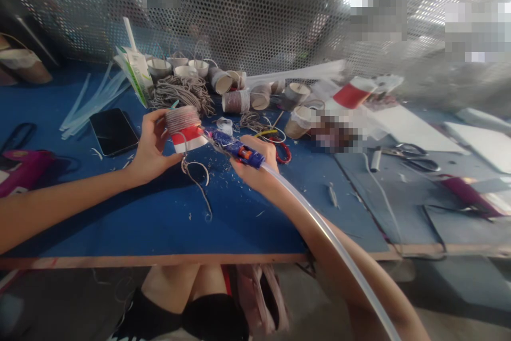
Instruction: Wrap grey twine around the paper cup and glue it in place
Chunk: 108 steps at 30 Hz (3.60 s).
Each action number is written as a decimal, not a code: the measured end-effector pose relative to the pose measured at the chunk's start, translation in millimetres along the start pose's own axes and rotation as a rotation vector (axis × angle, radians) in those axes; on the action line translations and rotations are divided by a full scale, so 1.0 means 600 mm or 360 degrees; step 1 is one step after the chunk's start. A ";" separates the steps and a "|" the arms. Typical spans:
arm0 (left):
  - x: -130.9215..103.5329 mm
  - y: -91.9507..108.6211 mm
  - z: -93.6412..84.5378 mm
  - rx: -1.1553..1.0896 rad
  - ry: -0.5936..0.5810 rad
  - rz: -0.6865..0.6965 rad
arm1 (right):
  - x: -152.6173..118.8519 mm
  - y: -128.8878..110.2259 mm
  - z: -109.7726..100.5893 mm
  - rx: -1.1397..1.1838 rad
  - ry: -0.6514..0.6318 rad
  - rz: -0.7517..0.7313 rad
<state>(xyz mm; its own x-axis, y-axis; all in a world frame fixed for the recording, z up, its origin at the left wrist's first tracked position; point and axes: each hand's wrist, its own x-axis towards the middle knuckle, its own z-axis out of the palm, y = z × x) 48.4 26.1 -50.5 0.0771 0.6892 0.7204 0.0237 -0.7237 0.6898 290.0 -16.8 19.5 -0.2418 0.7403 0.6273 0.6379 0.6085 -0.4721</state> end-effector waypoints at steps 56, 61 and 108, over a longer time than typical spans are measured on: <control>0.006 -0.001 0.004 -0.0197 -0.0089 0.0263 | -0.023 -0.059 0.034 0.2154 -0.1311 0.0398; 0.001 0.001 -0.006 -0.0219 -0.0145 0.0081 | -0.017 -0.062 0.018 0.2500 -0.1247 0.0510; 0.004 0.033 -0.006 -0.0067 -0.0251 0.0318 | -0.025 -0.059 0.012 0.1757 -0.0458 0.0560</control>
<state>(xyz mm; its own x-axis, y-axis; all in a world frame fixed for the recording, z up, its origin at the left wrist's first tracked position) 45.2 13.7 -35.0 0.2307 0.5159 0.8250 -0.0486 -0.8407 0.5393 265.8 -47.5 22.1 -0.4248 0.8667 0.2615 -0.2374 0.1721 -0.9561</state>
